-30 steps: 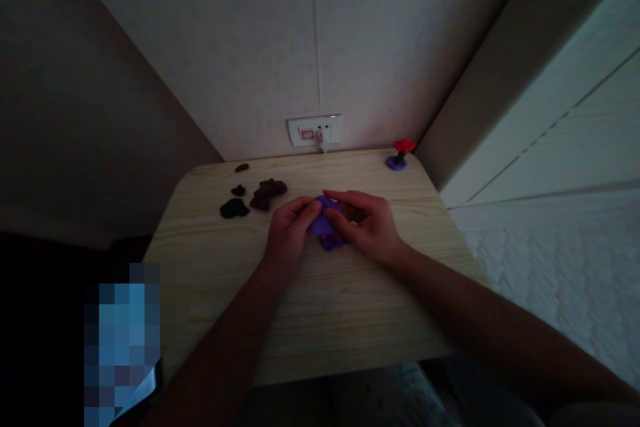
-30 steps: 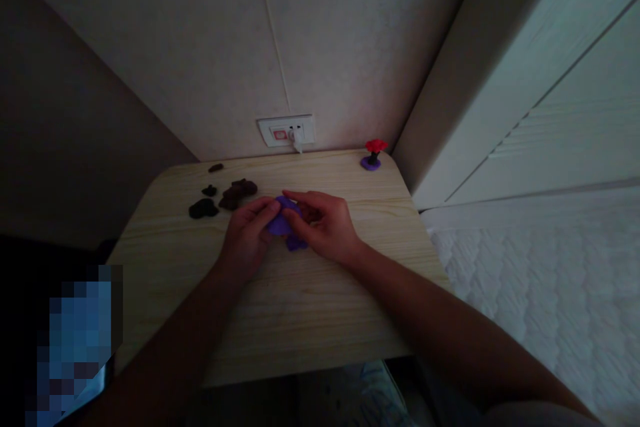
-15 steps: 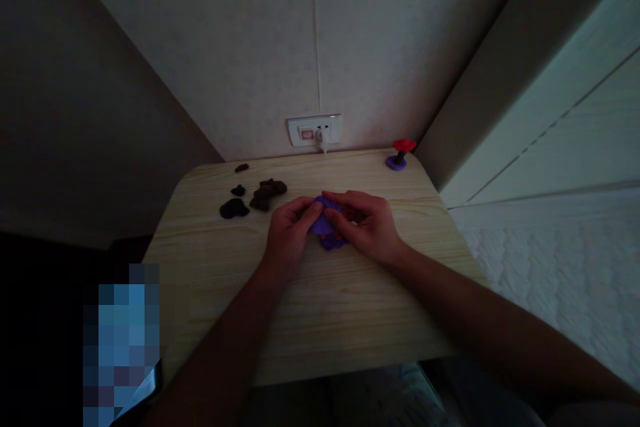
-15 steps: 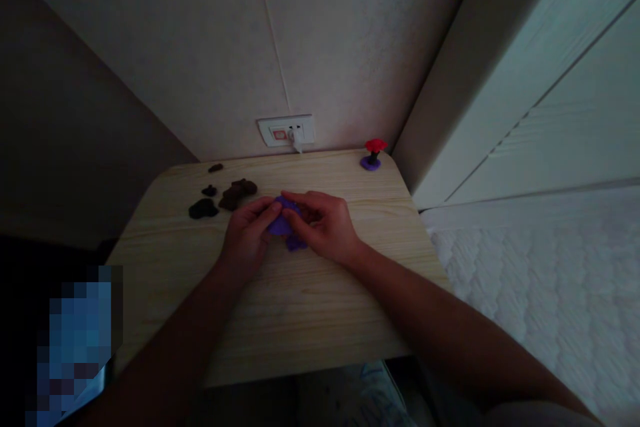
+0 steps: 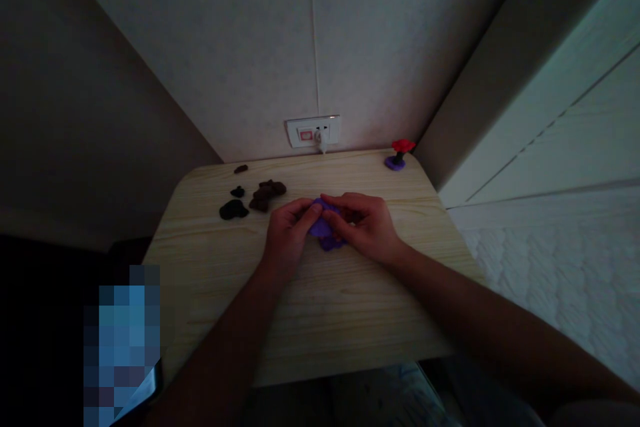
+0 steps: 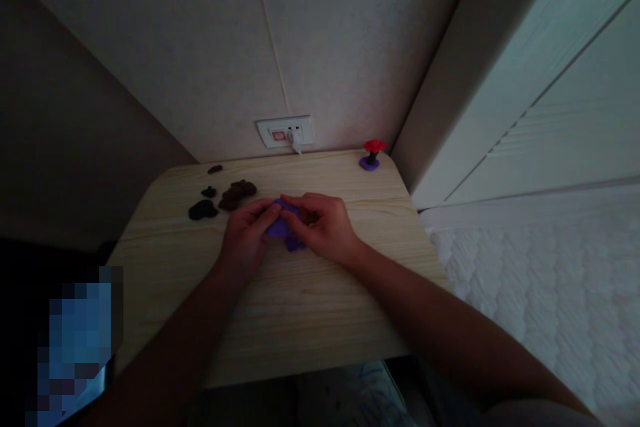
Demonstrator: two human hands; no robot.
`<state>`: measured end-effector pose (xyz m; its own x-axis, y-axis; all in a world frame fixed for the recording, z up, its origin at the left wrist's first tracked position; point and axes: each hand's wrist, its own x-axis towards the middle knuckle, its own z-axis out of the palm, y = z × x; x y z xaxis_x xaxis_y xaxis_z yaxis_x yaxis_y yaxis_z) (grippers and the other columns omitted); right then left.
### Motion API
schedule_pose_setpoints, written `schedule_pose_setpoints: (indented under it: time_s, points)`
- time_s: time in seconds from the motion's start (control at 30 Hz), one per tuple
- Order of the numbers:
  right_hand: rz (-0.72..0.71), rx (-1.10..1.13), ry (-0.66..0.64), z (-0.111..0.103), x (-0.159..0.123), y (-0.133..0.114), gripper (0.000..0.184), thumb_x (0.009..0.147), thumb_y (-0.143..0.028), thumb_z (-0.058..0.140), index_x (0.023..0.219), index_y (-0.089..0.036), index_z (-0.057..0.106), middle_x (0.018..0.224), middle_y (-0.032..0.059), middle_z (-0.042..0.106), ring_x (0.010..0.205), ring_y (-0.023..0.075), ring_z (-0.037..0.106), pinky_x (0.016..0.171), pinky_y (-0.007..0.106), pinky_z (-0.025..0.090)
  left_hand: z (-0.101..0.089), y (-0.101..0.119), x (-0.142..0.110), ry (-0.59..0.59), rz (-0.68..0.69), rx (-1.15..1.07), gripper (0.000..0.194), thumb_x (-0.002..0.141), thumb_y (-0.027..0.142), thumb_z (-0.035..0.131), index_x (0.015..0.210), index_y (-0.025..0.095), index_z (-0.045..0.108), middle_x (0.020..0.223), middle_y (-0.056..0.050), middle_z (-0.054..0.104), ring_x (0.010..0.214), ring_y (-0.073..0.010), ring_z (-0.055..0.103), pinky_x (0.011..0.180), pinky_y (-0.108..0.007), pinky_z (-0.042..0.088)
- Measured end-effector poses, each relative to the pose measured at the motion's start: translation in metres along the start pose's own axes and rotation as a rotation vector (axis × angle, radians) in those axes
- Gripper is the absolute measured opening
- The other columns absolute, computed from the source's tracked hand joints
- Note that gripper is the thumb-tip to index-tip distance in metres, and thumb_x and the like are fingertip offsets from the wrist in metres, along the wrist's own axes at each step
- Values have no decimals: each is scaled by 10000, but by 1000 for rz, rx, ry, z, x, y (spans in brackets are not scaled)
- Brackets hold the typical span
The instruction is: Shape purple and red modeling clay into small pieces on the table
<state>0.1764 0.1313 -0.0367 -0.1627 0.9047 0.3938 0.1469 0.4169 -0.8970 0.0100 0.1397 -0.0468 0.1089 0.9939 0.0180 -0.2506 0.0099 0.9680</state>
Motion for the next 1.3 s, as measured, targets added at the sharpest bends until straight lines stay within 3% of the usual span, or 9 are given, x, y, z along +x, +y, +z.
schedule_pose_setpoints:
  time_s: [0.23,0.43,0.97,1.2,1.3]
  points:
    - [-14,-3,27,1,-1,1,325,914,-334,712,1204,-202,776,745,6,631,596,95,554,497,210,450,3,2,0,25,-38,-48,193,803,368,798,776,178,775,715,-4,680,627,-108,570,598,-224,448]
    - [-66,-28,0,1,1,2,333,916,-295,707,1225,-183,766,720,-6,620,591,89,522,510,211,431,2,1,0,21,-30,-16,188,802,370,798,807,182,791,753,-12,703,675,-119,594,645,-228,464]
    - [-23,-38,-7,3,0,1,303,903,-333,720,1161,-191,793,703,1,633,594,96,538,501,213,430,-1,1,-1,18,7,37,157,819,341,787,774,191,788,732,-8,689,669,-116,585,631,-224,460]
    - [73,117,49,5,-1,2,434,868,-373,766,1266,-204,733,783,7,685,633,105,612,567,234,546,2,1,1,67,19,-26,165,820,354,794,806,190,781,765,-8,714,669,-104,609,623,-206,492]
    - [124,215,112,5,0,2,413,825,-405,817,1180,-205,755,783,11,714,612,111,648,572,247,575,4,4,1,71,16,-61,179,821,360,787,822,182,769,747,-7,708,620,-103,609,575,-215,512]
